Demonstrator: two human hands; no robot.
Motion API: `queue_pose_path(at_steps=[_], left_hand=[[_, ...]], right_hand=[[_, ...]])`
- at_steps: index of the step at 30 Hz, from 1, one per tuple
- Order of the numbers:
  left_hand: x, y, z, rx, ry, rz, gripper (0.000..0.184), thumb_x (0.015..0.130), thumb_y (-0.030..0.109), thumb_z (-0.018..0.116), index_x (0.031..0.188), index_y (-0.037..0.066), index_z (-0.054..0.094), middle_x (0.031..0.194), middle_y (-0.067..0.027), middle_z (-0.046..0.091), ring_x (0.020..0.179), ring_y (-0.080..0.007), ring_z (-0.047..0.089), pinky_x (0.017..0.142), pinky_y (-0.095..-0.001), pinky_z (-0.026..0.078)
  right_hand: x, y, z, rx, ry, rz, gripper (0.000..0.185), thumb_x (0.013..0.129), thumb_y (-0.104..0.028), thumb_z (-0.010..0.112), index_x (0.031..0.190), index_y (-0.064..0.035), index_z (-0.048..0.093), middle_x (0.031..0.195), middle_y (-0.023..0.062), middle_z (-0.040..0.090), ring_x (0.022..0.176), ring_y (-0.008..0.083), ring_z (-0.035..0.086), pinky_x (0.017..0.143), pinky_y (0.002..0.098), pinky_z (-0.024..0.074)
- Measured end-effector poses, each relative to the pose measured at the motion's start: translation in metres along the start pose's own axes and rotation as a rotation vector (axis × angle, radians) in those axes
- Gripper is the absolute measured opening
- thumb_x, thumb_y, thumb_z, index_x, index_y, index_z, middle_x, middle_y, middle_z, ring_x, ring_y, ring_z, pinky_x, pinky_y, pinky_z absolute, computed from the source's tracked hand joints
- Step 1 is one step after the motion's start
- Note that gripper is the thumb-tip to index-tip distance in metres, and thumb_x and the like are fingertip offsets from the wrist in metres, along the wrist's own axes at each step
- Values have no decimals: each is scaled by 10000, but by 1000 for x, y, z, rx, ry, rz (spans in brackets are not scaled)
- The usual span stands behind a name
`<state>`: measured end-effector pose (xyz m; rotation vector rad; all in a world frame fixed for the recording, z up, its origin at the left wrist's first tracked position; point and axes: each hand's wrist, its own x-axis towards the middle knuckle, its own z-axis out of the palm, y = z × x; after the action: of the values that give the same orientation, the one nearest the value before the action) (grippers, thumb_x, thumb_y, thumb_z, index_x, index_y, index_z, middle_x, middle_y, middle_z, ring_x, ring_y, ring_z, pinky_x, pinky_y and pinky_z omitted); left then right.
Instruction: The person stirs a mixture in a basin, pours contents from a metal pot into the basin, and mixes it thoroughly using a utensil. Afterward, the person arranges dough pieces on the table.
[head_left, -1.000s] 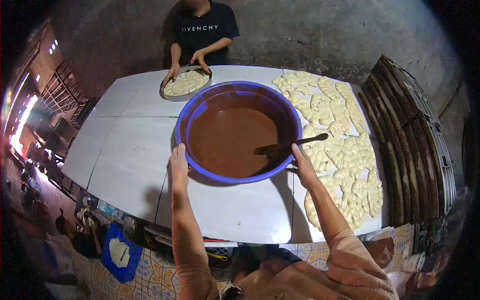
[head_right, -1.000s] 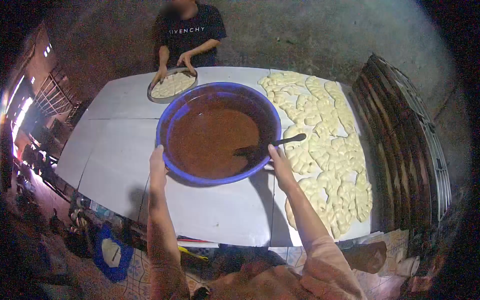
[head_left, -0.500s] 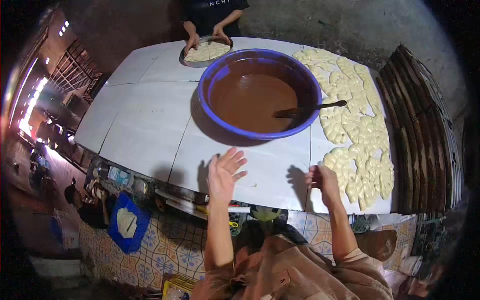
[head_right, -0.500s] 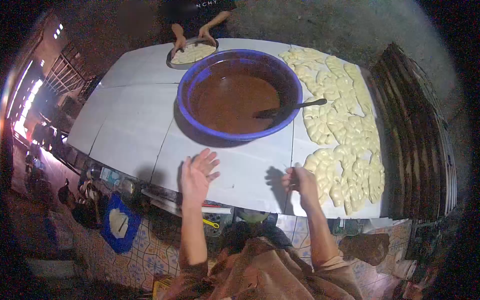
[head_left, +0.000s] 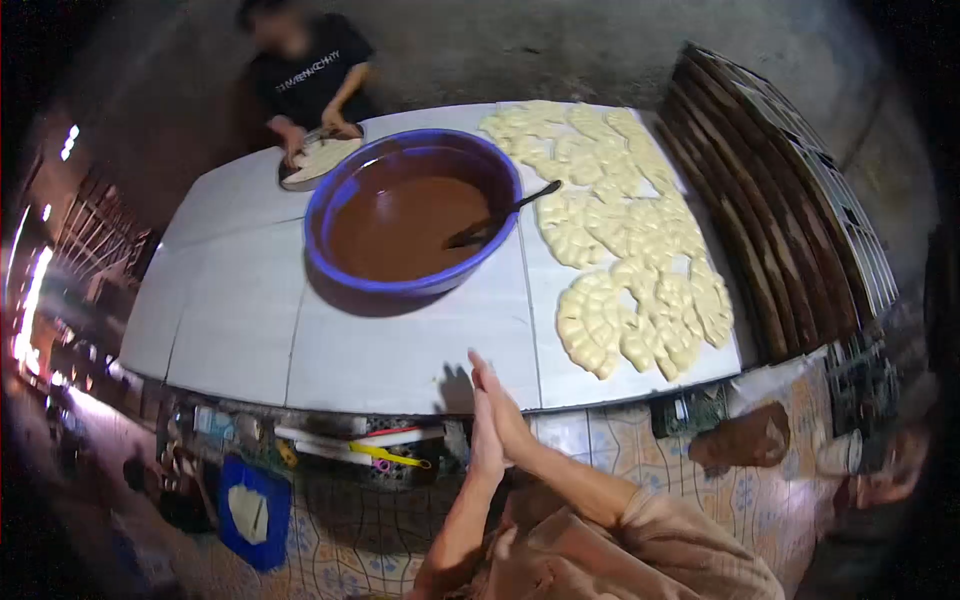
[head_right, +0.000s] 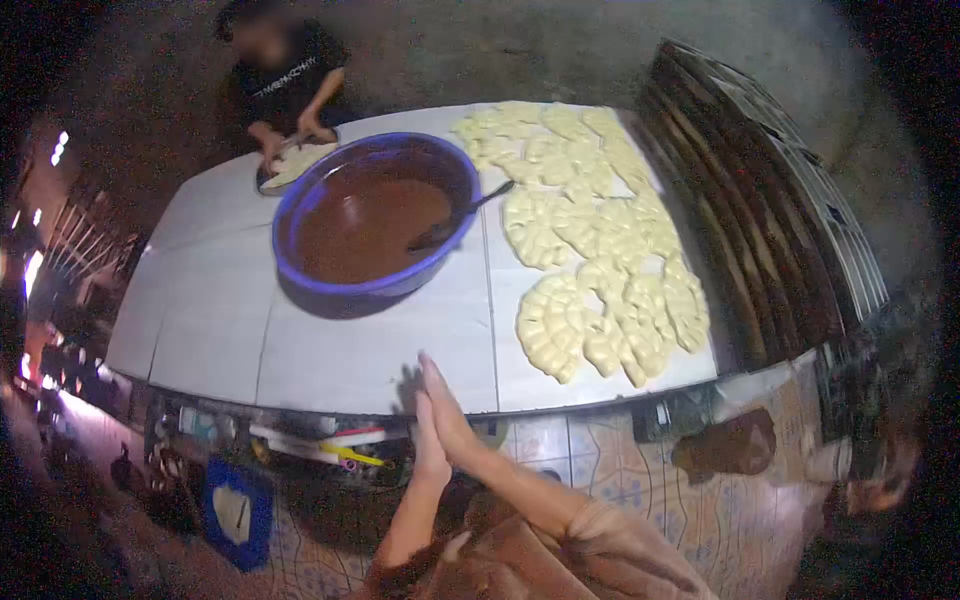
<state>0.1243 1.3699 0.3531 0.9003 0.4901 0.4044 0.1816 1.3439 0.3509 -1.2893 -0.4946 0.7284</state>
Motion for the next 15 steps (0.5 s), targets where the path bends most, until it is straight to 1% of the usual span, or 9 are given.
queue_pose_path(at_steps=[2, 3, 6, 8, 9, 10, 11, 12, 15], left_hand=[[1, -11, 7, 24, 30, 20, 677, 974, 476, 259, 1445, 19, 92, 1505, -99, 116, 1378, -187, 115, 1110, -315, 106], [-6, -19, 19, -97, 52, -195, 675, 975, 485, 246, 1442, 16, 115, 1498, -88, 141, 1372, -186, 131, 1110, -303, 109], [-43, -17, 78, 119, -199, -152, 631, 986, 446, 241, 1422, -9, 197, 1482, -74, 187, 1365, -187, 144, 1113, -307, 96], [-48, -51, 96, 183, -430, -28, 576, 991, 374, 286, 1433, 17, 189, 1480, -64, 185, 1361, -173, 150, 1108, -310, 94], [-52, -63, 118, 106, -504, 69, 588, 983, 334, 336, 1444, 27, 138, 1496, -95, 156, 1377, -220, 136, 1108, -341, 95], [-43, -92, 125, 561, -555, 435, 690, 947, 375, 422, 1450, 42, 88, 1508, -156, 97, 1395, -300, 72, 1103, -433, 88], [-41, -113, 133, 811, -529, 455, 765, 912, 438, 457, 1452, 53, 76, 1503, -191, 55, 1389, -347, 23, 1091, -480, 77], [-44, -134, 140, 1065, -496, 461, 840, 878, 500, 492, 1455, 64, 64, 1498, -227, 12, 1382, -393, -25, 1080, -527, 66], [-54, -179, 157, 1298, -604, 4, 915, 839, 632, 445, 1453, 65, 73, 1465, -293, -89, 1344, -463, -123, 1088, -526, 41]], right_hand=[[-23, 5, -6, -273, 13, 1, 584, 974, -394, 232, 1422, -19, 216, 1478, 205, 172, 1377, 332, 131, 1121, 368, 87], [-26, 12, -23, -439, 65, -148, 567, 969, -366, 262, 1416, -17, 232, 1476, 204, 177, 1376, 329, 143, 1118, 376, 100], [-41, 7, -95, -721, 303, -487, 535, 948, -283, 346, 1402, -15, 260, 1451, 189, 233, 1350, 314, 228, 1097, 398, 178], [-62, -19, -117, 116, 417, -261, 517, 966, -316, 363, 1385, -24, 290, 1439, 147, 286, 1332, 286, 277, 1084, 387, 219], [-70, -8, -143, 87, 430, -260, 535, 964, -364, 358, 1381, -34, 301, 1402, 151, 334, 1305, 282, 310, 1067, 396, 250], [-80, 4, -172, 57, 443, -262, 555, 962, -411, 353, 1377, -44, 313, 1365, 154, 382, 1278, 277, 344, 1051, 406, 280], [-95, -6, -190, 369, 410, -129, 614, 947, -462, 361, 1382, -34, 290, 1354, 159, 379, 1265, 286, 353, 1049, 403, 278], [-113, -17, -205, 680, 373, 17, 676, 932, -514, 370, 1388, -25, 266, 1343, 163, 376, 1251, 294, 363, 1047, 399, 276], [-174, -5, -258, 533, 397, 65, 716, 901, -596, 366, 1375, -62, 310, 1328, 141, 391, 1210, 279, 405, 996, 422, 321]])
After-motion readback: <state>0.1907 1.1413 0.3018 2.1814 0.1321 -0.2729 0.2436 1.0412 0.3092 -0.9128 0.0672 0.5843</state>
